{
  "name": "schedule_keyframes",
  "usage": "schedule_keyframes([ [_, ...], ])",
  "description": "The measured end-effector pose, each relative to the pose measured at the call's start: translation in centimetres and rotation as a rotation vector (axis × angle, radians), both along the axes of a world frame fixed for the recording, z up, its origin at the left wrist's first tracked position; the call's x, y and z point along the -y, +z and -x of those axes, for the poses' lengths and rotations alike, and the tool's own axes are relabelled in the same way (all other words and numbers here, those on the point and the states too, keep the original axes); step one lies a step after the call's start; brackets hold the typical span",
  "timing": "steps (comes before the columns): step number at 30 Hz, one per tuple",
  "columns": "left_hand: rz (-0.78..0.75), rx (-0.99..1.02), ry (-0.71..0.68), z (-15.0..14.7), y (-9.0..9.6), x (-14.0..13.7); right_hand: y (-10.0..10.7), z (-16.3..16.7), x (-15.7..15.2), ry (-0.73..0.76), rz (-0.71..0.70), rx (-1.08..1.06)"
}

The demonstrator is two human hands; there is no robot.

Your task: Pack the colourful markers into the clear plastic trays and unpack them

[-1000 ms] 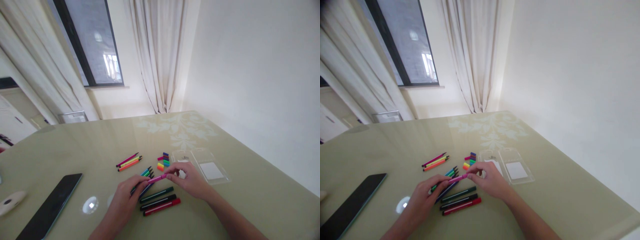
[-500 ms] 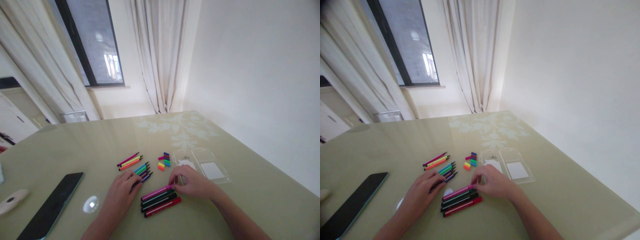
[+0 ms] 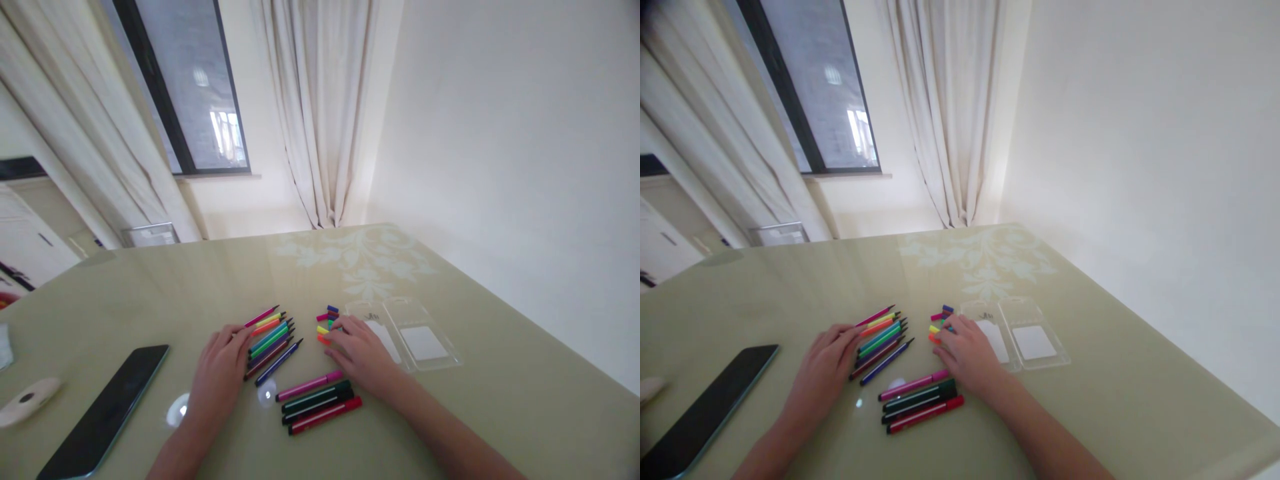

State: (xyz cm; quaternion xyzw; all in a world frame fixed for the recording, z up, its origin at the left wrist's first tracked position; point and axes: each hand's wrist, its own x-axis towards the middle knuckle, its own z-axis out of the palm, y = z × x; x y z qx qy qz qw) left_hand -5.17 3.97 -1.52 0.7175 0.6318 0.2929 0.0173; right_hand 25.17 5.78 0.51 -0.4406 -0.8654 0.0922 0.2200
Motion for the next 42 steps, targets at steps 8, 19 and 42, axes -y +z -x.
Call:
schedule_keyframes([
  [8, 0.031, -0.077, 0.059, 1.8, -0.5, -0.5, -0.1, 0.3, 0.0, -0.064, -0.028, -0.004],
  [19, 0.082, 0.017, 0.058, 0.9, -0.3, -0.3, 0.7, 0.1, 0.3, -0.067, 0.125, -0.41],
  [42, 0.101, 0.411, -0.134, -2.9, 2.2, 1.3, 1.6, 0.0, 0.6, -0.028, 0.081, -0.645],
])
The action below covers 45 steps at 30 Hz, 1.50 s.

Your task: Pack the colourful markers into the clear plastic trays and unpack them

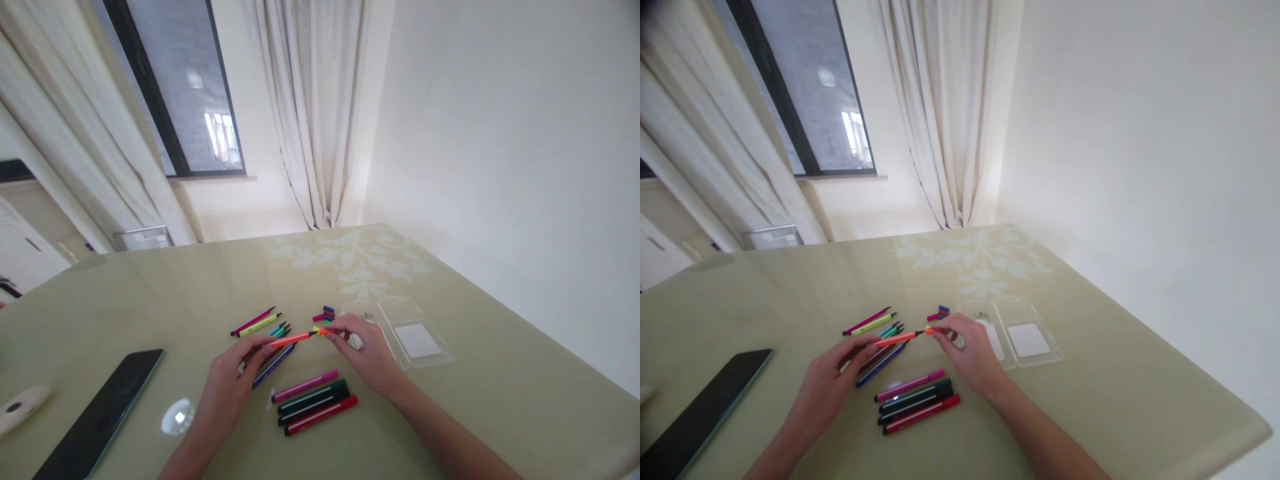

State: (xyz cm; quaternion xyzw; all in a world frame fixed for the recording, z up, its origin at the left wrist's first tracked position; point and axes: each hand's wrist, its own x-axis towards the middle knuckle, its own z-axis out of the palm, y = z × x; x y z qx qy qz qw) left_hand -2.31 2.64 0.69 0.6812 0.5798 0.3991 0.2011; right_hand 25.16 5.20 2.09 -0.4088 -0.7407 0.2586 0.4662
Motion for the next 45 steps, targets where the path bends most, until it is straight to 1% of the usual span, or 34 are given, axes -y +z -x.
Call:
schedule_keyframes([
  [5, 0.033, 0.034, -0.012, 0.1, 0.1, 0.0, 0.0, 0.0, 0.0, 0.003, 0.012, 0.007],
  [8, 0.041, 0.053, -0.031, -0.1, 0.2, 0.1, -0.1, 0.1, 0.0, 0.03, 0.025, -0.005],
  [12, 0.08, 0.13, -0.069, -0.8, 0.2, 0.4, -0.4, 0.0, 0.0, 0.068, 0.098, -0.035],
  [16, 0.126, 0.223, -0.063, -1.3, 0.1, 0.7, -0.6, -0.4, 0.1, 0.088, 0.188, -0.073],
  [20, 0.135, 0.236, -0.041, -1.5, 0.1, 0.9, -0.5, -0.6, 0.2, 0.113, 0.21, -0.076],
  [23, 0.16, 0.228, -0.068, -1.5, 0.1, 0.8, 0.1, -0.8, 0.2, 0.111, 0.216, -0.025],
  [25, 0.172, 0.185, -0.097, -1.2, 0.2, 0.5, 0.5, -1.1, 0.1, 0.108, 0.231, 0.031],
  [27, 0.14, 0.133, -0.076, -0.6, 0.3, 0.2, 0.9, -1.3, 0.1, 0.12, 0.24, 0.082],
  [28, 0.112, 0.105, -0.038, -0.1, 0.2, 0.0, 1.0, -1.4, 0.1, 0.129, 0.238, 0.107],
  [30, 0.062, 0.039, 0.08, 1.0, 0.0, -0.4, 1.2, -1.6, 0.3, 0.147, 0.224, 0.173],
  [32, 0.041, -0.051, 0.178, 2.1, -0.5, -0.8, 1.2, -1.6, 0.5, 0.164, 0.204, 0.262],
  [34, 0.026, -0.132, 0.221, 3.1, -1.1, -1.2, 1.1, -1.5, 0.6, 0.19, 0.183, 0.353],
  [37, -0.046, -0.244, 0.226, 3.9, -2.1, -1.9, 0.6, -1.1, 0.5, 0.22, 0.14, 0.446],
  [39, -0.089, -0.328, 0.208, 4.2, -2.8, -2.3, 0.1, -0.7, 0.2, 0.187, 0.08, 0.475],
  [41, -0.1, -0.396, 0.186, 4.4, -3.2, -2.6, -0.5, -0.3, -0.2, 0.115, 0.0, 0.513],
  [43, -0.092, -0.427, 0.183, 4.5, -3.4, -2.7, -1.1, 0.2, -0.5, 0.047, -0.066, 0.586],
  [45, -0.081, -0.434, 0.181, 4.6, -3.5, -2.6, -1.5, 0.5, -0.7, 0.003, -0.095, 0.654],
])
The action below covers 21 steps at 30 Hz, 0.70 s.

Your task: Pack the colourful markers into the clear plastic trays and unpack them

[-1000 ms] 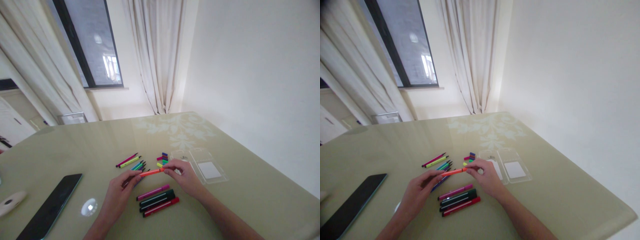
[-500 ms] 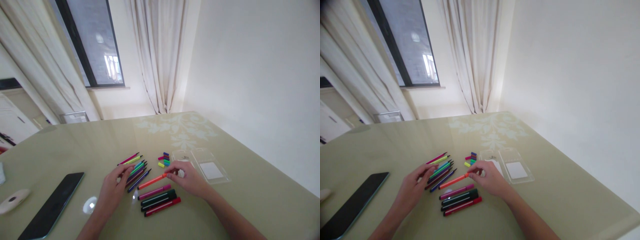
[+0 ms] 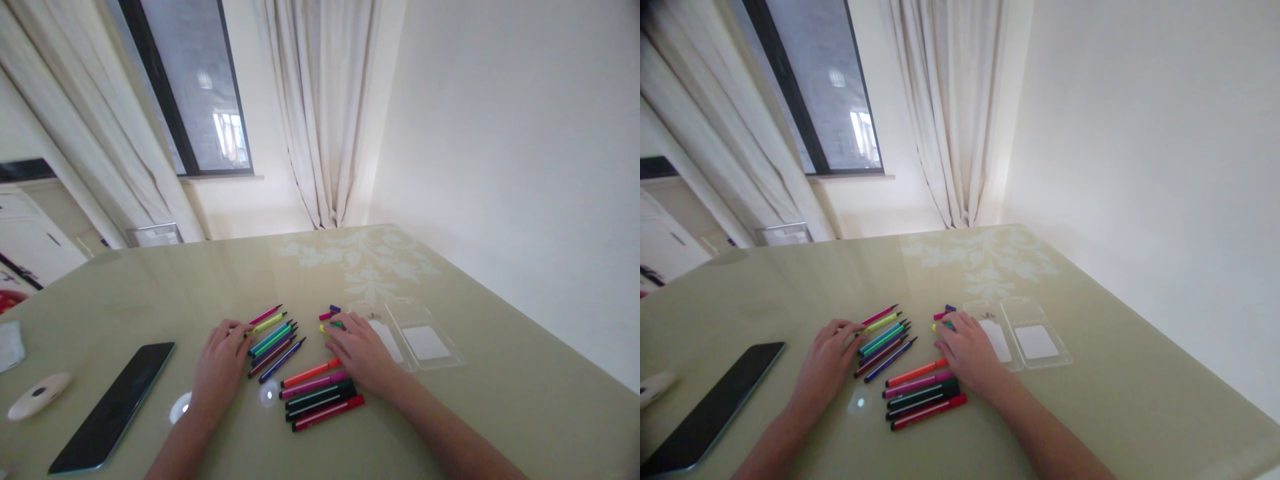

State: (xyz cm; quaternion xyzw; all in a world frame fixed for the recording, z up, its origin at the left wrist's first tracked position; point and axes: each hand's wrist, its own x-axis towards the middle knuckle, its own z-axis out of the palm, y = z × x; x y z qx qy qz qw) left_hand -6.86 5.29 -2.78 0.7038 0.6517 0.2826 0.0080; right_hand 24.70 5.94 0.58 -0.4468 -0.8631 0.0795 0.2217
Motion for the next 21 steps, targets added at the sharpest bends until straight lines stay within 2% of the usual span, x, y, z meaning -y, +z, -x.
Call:
schedule_keyframes([
  [5, 0.043, 0.053, -0.028, 0.2, -0.1, 0.1, -0.4, 0.2, -0.1, -0.08, -0.017, 0.014],
  [11, 0.002, 0.231, -0.038, -0.5, 0.7, 0.5, -0.5, 0.2, -0.1, -0.113, 0.039, -0.058],
  [16, 0.082, 0.371, -0.124, -3.0, 2.0, 1.5, 0.4, 0.2, 0.4, -0.087, 0.177, -0.35],
  [21, 0.113, 0.414, -0.217, -4.7, 2.6, 2.3, 1.1, 0.2, 0.8, -0.046, 0.143, -0.516],
])
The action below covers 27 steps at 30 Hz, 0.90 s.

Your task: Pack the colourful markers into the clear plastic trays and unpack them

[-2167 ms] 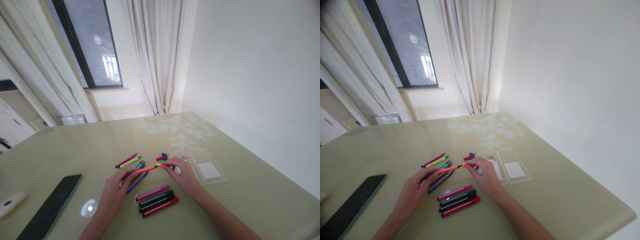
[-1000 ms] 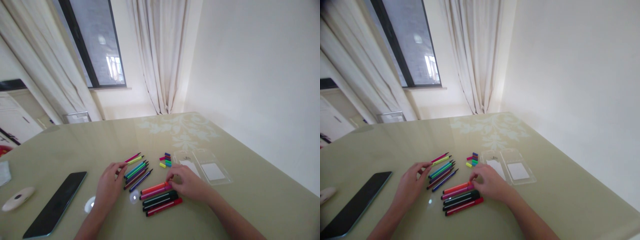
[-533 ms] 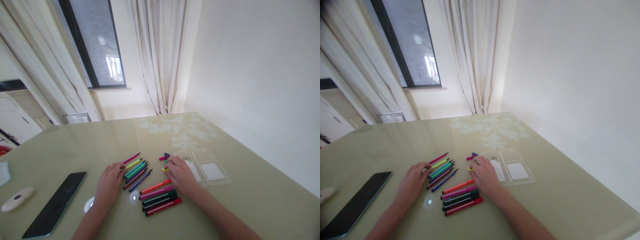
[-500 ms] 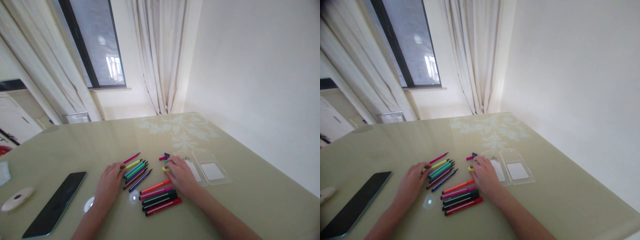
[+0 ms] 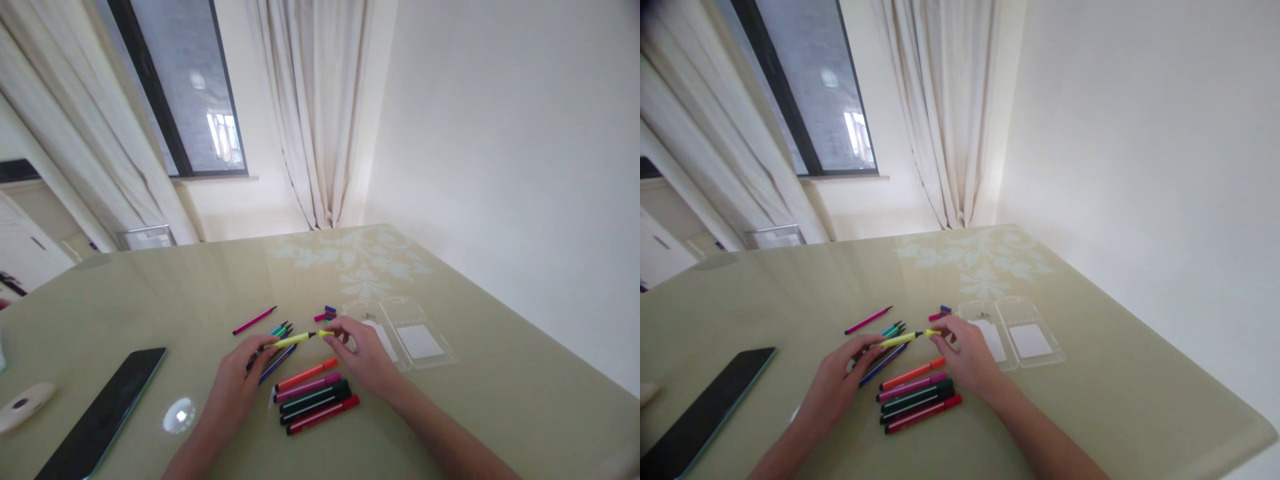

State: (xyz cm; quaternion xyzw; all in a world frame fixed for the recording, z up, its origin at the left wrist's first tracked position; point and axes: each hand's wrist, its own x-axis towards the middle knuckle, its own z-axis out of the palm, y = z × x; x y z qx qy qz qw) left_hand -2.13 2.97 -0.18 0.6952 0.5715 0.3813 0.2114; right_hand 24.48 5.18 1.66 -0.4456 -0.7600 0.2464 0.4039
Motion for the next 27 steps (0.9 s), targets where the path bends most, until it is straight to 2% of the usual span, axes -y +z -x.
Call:
schedule_keyframes([
  [7, -0.017, 0.033, -0.055, -0.6, 0.4, 0.4, -0.1, 0.1, 0.0, 0.056, -0.006, -0.033],
  [17, -0.03, 0.078, -0.085, -1.3, 0.3, 0.9, -0.3, -0.4, 0.4, 0.079, 0.078, -0.113],
  [23, -0.019, 0.02, -0.106, -0.9, 0.6, 0.4, 0.4, -0.9, -0.1, 0.106, 0.083, 0.079],
  [27, -0.067, -0.085, 0.062, 0.9, 0.2, -0.2, 0.6, -1.4, 0.1, 0.151, 0.068, 0.279],
])
